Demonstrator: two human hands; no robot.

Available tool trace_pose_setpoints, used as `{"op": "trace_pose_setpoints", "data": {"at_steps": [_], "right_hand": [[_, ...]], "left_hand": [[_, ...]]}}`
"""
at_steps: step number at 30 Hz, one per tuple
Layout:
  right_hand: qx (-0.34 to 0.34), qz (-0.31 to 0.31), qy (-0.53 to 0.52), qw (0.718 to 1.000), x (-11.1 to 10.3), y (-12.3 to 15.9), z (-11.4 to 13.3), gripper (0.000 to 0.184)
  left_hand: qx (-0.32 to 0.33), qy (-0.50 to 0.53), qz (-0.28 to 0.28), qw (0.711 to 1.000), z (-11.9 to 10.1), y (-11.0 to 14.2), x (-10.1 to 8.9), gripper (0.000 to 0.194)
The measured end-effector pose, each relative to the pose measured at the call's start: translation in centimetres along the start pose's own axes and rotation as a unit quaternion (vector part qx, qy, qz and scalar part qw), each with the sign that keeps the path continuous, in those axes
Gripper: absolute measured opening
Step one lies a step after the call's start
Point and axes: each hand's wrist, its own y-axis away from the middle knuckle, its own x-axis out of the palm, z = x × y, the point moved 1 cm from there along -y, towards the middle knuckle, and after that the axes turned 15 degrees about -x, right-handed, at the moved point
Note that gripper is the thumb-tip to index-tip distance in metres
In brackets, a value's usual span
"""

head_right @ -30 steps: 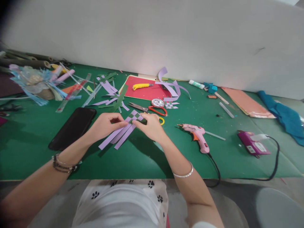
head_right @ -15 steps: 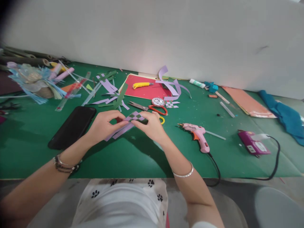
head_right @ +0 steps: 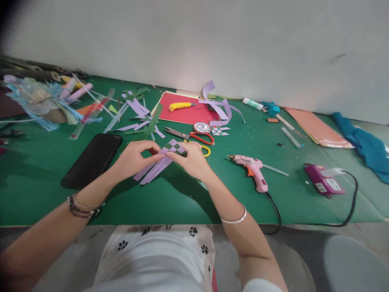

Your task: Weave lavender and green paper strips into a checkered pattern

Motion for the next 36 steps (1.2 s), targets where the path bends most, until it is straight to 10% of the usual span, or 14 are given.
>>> {"op": "trace_pose_setpoints", "data": {"at_steps": [36], "right_hand": [[0.002, 0.028, 0.01, 1.0, 0.6, 0.1, -0.2, 0.016]], "left_hand": [[0.052, -0.109, -0.028, 0.992, 1.0, -0.4, 0.9, 0.022]]}}
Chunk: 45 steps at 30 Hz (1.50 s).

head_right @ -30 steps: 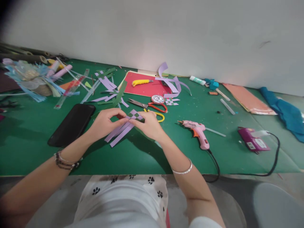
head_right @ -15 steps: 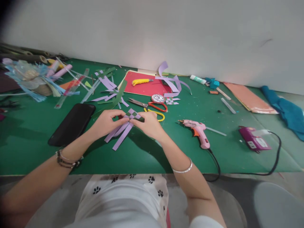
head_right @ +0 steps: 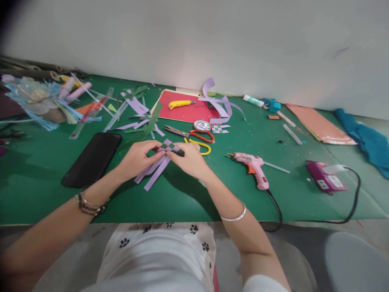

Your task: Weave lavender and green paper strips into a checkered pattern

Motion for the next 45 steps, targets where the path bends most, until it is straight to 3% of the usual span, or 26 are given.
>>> {"op": "trace_pose_setpoints", "data": {"at_steps": [10, 19, 25, 33, 37, 40, 45], "right_hand": [[-0.006, -0.035, 0.057, 0.998, 0.6, -0.1, 1.1, 0.024], [-0.016, -0.058, 0.099, 0.993, 0.6, -0.1, 1.2, 0.02], [-0.013, -0.067, 0.084, 0.994, 0.1, -0.2, 1.2, 0.02], [-0.017, -0.032, 0.005, 0.999, -1.3, 0.0, 0.2, 0.019], [-0.017, -0.002, -0.006, 1.0, -1.2, 0.1, 0.0, 0.019], [-0.008, 0.01, -0.014, 1.0, -1.0, 0.1, 0.1, 0.023], [0.031, 0.05, -0.059, 0.997, -1.1, 0.1, 0.3, 0.025]], "left_hand": [[0.025, -0.07, -0.039, 0.996, 0.1, 0.1, 0.9, 0.013], [-0.021, 0.107, -0.026, 0.994, -0.3, 0.5, 0.6, 0.013], [-0.044, 0.229, -0.007, 0.972, -0.1, 0.4, 0.7, 0.017], [-0.126, 0.287, 0.023, 0.949, 0.0, 0.1, 0.4, 0.026], [-0.138, 0.232, 0.075, 0.96, 0.0, 0.0, 0.1, 0.022], [-0.135, 0.174, 0.077, 0.972, 0.1, 0.0, 0.1, 0.029], [-0.177, 0.211, 0.083, 0.958, 0.6, 0.0, 0.1, 0.031]]}}
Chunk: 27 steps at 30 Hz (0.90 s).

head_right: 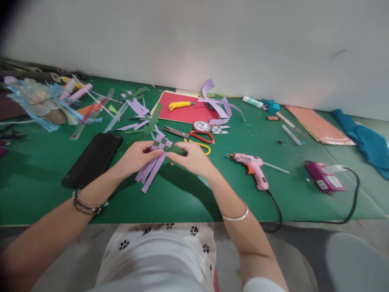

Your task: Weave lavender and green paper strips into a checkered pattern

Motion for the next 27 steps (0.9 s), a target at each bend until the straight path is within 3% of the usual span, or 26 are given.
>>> {"op": "trace_pose_setpoints", "data": {"at_steps": [4, 12, 17, 20, 23, 26, 27], "right_hand": [[0.028, 0.018, -0.013, 0.999, -0.3, 0.0, 0.0, 0.024], [0.04, 0.057, -0.011, 0.998, -0.1, 0.1, 0.2, 0.032], [0.034, 0.039, -0.08, 0.995, -0.5, 0.1, 0.1, 0.014], [0.039, 0.035, -0.087, 0.995, -0.9, 0.2, 0.0, 0.015], [0.042, 0.08, -0.042, 0.995, -0.8, 0.3, -0.3, 0.013], [0.034, 0.123, 0.082, 0.989, -0.4, 0.3, -0.7, 0.014], [0.028, 0.124, 0.123, 0.984, -0.2, 0.3, -0.9, 0.017]], "left_hand": [[-0.035, 0.016, -0.016, 0.999, 0.0, 0.1, -0.1, 0.033], [-0.032, 0.0, -0.019, 0.999, 0.0, 0.1, -0.2, 0.032], [-0.091, 0.02, -0.004, 0.996, 0.2, -0.1, -0.5, 0.044], [-0.092, 0.029, 0.013, 0.995, 0.4, -0.2, -0.6, 0.047], [-0.051, -0.013, -0.004, 0.999, 0.4, -0.3, -0.9, 0.038], [-0.03, -0.142, -0.044, 0.988, 0.6, -0.4, -1.1, 0.016], [-0.032, -0.191, -0.056, 0.979, 0.8, -0.4, -1.2, 0.022]]}}
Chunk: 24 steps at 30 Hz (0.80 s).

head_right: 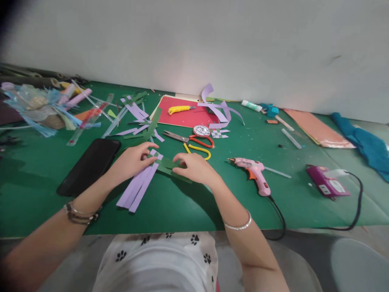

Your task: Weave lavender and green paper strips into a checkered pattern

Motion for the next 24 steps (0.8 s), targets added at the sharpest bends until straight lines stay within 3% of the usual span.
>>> {"op": "trace_pose_setpoints", "data": {"at_steps": [2, 6, 13, 15, 18, 21, 23, 24], "right_hand": [[-0.014, -0.02, 0.065, 0.998, 0.3, -0.1, -0.1, 0.023], [-0.06, -0.091, 0.099, 0.989, -0.3, 0.1, 0.1, 0.017], [-0.025, -0.25, 0.091, 0.964, -3.4, 2.1, 0.6, 0.017], [-0.006, -0.294, 0.099, 0.951, -3.9, 3.3, 0.7, 0.017], [0.053, -0.355, 0.113, 0.927, -4.3, 6.0, 0.6, 0.019], [0.159, -0.405, 0.172, 0.884, -4.5, 9.1, -0.1, 0.02], [0.272, -0.429, 0.277, 0.815, -4.6, 11.4, -0.6, 0.021], [0.33, -0.411, 0.321, 0.786, -4.5, 12.4, -1.0, 0.025]], "left_hand": [[0.004, -0.086, -0.009, 0.996, 0.2, 0.0, 0.1, 0.031], [0.021, -0.181, -0.008, 0.983, 0.2, 0.3, 0.2, 0.018], [0.01, -0.048, 0.006, 0.999, -0.4, 0.4, 0.4, 0.016], [0.006, -0.062, 0.011, 0.998, -0.3, 0.5, 0.8, 0.015], [0.01, -0.158, 0.002, 0.987, -0.1, 0.5, 1.3, 0.013], [0.073, -0.209, -0.021, 0.975, -0.2, 0.6, 1.4, 0.016], [0.136, -0.199, 0.003, 0.971, -0.5, 0.6, 1.6, 0.021], [0.163, -0.193, 0.028, 0.967, -0.6, 0.7, 1.7, 0.023]]}}
